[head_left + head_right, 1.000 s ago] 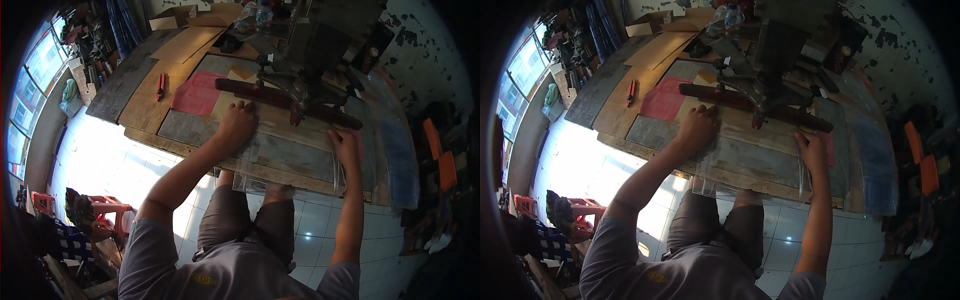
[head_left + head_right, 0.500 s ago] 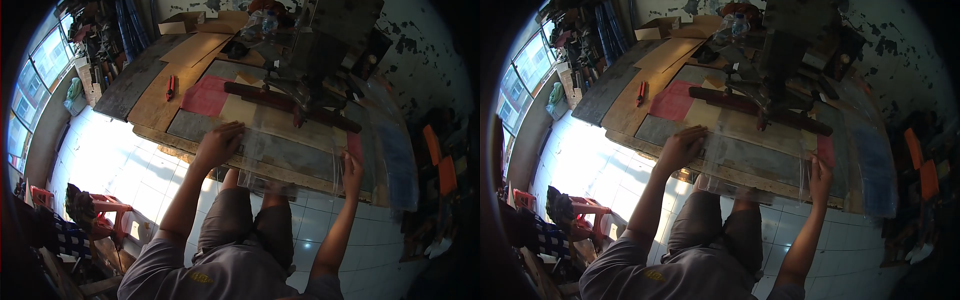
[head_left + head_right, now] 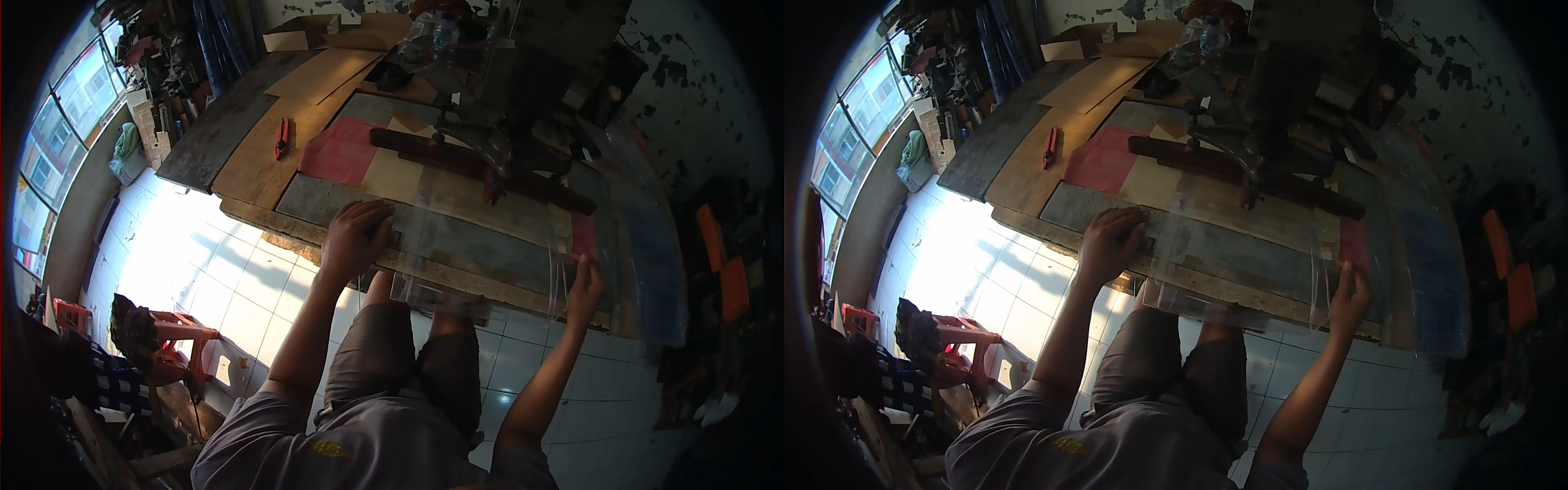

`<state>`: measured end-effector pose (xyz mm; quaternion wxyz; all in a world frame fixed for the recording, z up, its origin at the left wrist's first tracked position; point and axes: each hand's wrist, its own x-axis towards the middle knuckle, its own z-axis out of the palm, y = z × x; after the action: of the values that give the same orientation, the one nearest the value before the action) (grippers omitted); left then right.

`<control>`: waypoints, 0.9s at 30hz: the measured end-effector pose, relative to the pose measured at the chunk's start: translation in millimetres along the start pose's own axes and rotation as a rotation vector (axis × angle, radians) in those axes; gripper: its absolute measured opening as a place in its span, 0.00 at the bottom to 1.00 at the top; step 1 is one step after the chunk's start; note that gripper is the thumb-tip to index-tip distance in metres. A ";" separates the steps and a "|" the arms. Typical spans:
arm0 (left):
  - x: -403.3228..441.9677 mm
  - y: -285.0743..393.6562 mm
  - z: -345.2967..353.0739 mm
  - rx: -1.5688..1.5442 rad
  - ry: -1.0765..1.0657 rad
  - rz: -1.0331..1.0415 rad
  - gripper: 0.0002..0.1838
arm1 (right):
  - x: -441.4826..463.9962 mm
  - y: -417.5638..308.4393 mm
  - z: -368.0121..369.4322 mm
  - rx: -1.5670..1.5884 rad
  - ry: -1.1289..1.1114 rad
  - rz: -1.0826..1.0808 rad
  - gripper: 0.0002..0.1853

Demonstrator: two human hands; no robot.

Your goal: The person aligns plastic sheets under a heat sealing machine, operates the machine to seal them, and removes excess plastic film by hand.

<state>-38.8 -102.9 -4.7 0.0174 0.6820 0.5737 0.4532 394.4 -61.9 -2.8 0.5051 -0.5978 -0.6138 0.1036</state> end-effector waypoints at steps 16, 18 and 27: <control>2.1 5.9 -1.6 0.041 0.028 0.024 0.10 | -2.4 0.1 2.8 -0.014 0.034 -0.010 0.19; 2.3 6.3 -1.7 0.043 0.029 0.030 0.09 | -2.8 -0.5 2.0 -0.017 0.032 -0.009 0.19; 2.1 6.5 -2.2 0.059 0.030 0.028 0.10 | -2.8 -1.2 2.1 -0.031 0.020 -0.009 0.20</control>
<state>-35.4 -104.5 1.4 -0.0178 0.6831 0.5775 0.4466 391.4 -63.6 -4.3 0.5026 -0.6039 -0.6126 0.0859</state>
